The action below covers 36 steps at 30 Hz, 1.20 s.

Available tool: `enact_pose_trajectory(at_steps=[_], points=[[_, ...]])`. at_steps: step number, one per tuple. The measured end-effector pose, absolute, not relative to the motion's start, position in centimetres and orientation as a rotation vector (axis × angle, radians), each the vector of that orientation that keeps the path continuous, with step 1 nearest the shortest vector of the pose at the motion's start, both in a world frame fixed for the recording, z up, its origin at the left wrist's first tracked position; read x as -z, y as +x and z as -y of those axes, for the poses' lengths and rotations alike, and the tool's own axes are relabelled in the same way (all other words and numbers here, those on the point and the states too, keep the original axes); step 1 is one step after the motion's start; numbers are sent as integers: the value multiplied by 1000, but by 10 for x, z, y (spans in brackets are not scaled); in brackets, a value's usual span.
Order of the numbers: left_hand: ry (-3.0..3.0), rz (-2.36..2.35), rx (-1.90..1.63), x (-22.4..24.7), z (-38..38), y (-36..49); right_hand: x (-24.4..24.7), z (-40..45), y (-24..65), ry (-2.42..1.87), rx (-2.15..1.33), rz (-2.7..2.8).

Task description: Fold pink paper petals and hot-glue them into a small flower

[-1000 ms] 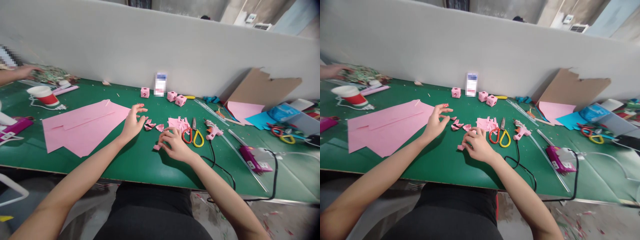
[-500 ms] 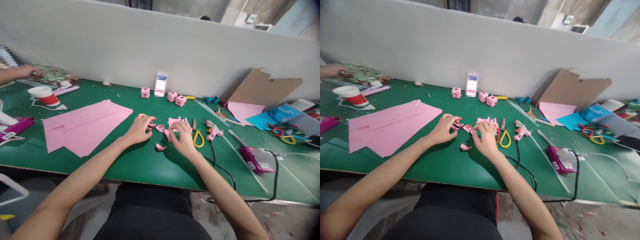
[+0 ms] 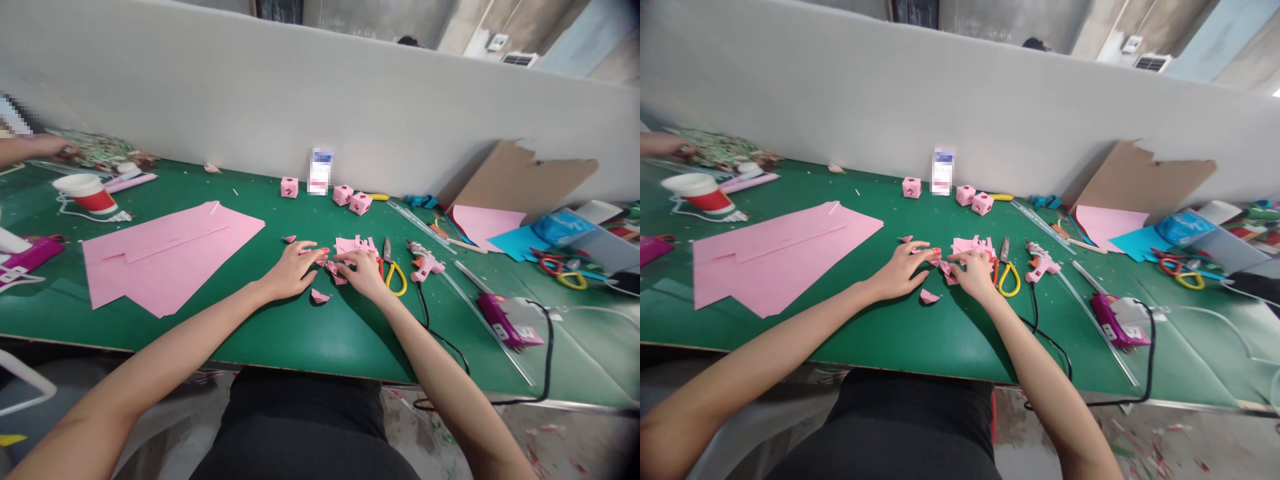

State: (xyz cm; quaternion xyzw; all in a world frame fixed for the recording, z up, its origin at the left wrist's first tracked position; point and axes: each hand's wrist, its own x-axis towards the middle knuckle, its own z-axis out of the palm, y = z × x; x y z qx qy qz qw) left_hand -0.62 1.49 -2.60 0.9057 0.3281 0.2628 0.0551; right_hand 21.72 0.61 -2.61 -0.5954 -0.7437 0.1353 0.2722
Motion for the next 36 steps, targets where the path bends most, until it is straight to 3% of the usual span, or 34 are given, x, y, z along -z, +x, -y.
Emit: enact_pose_trajectory(at_steps=[13,26,36], points=[[2333,-939,-1138,12,-6,-3,20,-11,210,-1396,-408,1830],[1835,-913,-1191,14,-1,6,10,18,180,-1233,-667,1744],[2276,-1276,-967,15,-9,-6,-17,20,216,-1321,-483,1734]])
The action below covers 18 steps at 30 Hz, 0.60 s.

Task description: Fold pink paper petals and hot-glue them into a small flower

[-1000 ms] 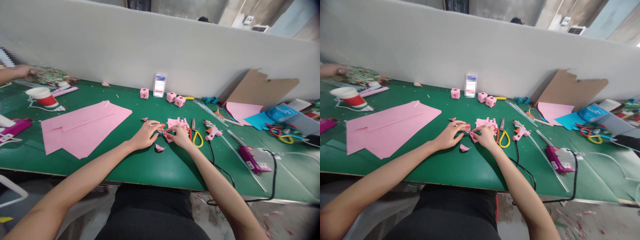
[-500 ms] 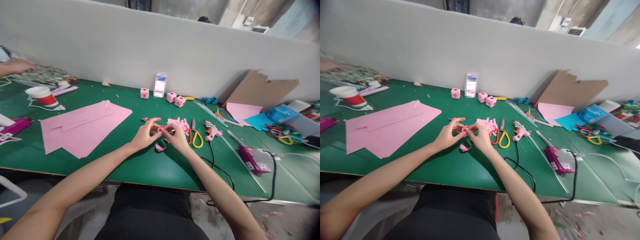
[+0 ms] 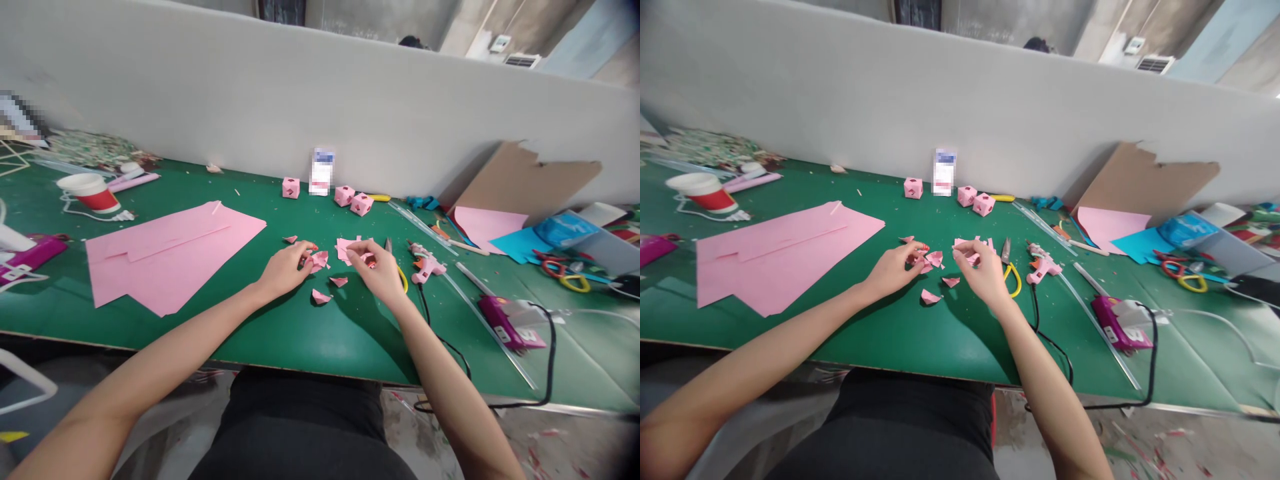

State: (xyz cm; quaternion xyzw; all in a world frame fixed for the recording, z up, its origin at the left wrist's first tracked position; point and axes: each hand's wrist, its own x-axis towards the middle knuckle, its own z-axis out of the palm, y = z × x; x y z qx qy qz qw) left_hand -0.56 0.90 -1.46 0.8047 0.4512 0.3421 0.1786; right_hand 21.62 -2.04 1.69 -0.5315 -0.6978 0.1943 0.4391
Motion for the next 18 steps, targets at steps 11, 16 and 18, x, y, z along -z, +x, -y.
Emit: enact_pose_trajectory(at_steps=[11,16,18], points=[[2459,-1217,-1060,15,-2,-5,1,18,238,-1510,-838,2054],[2422,-1114,-1165,14,-1,-2,5,21,226,-1398,-792,2175],[2353,-1082,-1195,11,0,-2,6,21,221,-1339,-765,2210]])
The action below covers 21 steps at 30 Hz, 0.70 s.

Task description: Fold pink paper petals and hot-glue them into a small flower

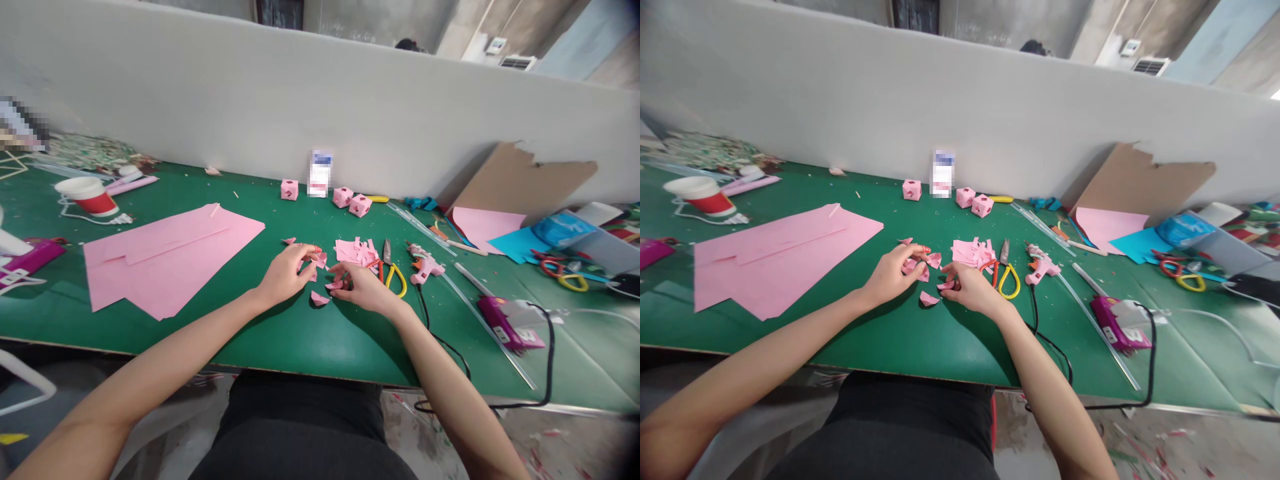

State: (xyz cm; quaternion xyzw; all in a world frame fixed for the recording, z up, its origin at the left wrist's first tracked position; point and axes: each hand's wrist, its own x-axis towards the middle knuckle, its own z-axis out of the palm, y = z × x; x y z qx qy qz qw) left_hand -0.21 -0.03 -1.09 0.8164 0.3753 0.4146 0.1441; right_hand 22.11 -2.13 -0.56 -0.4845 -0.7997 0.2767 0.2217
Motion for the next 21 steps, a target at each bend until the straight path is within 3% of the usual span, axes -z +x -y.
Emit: enact_pose_trajectory(at_steps=[9,15,21], points=[[1817,-922,-1157,5,5,1,0,30,205,-1078,-393,2118],[1550,-794,-997,10,3,7,4,36,191,-948,-350,2089],[1559,-848,-1064,12,2,7,1,39,188,-968,-482,2069]])
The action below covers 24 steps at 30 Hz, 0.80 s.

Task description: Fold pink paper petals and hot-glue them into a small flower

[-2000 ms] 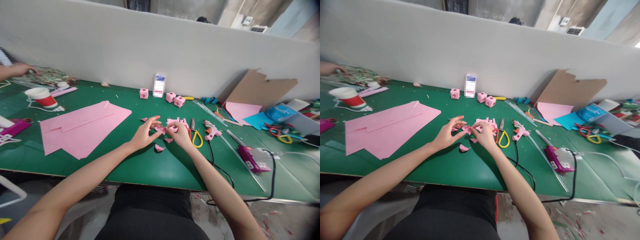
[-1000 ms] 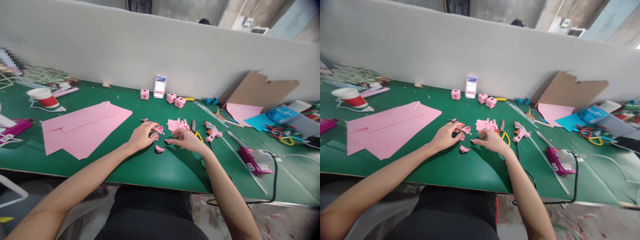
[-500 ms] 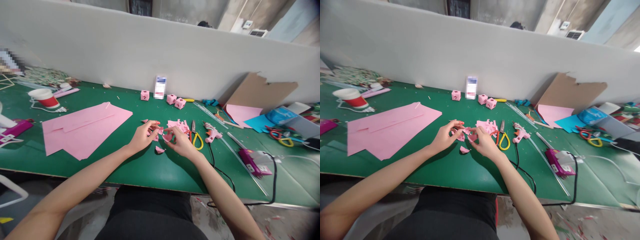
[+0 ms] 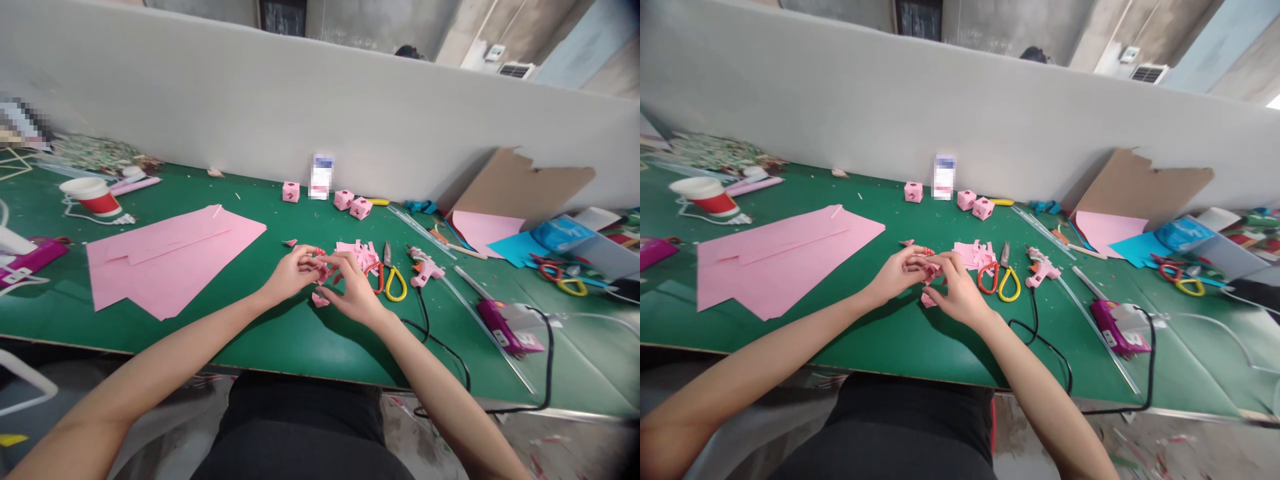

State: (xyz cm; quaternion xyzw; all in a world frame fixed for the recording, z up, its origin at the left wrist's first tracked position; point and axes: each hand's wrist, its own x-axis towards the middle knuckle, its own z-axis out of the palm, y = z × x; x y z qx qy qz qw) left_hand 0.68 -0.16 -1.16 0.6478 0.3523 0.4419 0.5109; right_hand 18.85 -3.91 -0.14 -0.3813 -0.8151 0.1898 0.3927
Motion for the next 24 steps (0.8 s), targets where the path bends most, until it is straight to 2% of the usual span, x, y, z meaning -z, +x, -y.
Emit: enact_pose_trajectory(at_steps=[12,24], points=[[1827,-1064,-1236,2,9,8,14,36,179,-1138,-846,1718],[1962,-1089,-1263,7,6,5,21,28,173,-1246,-822,1611]])
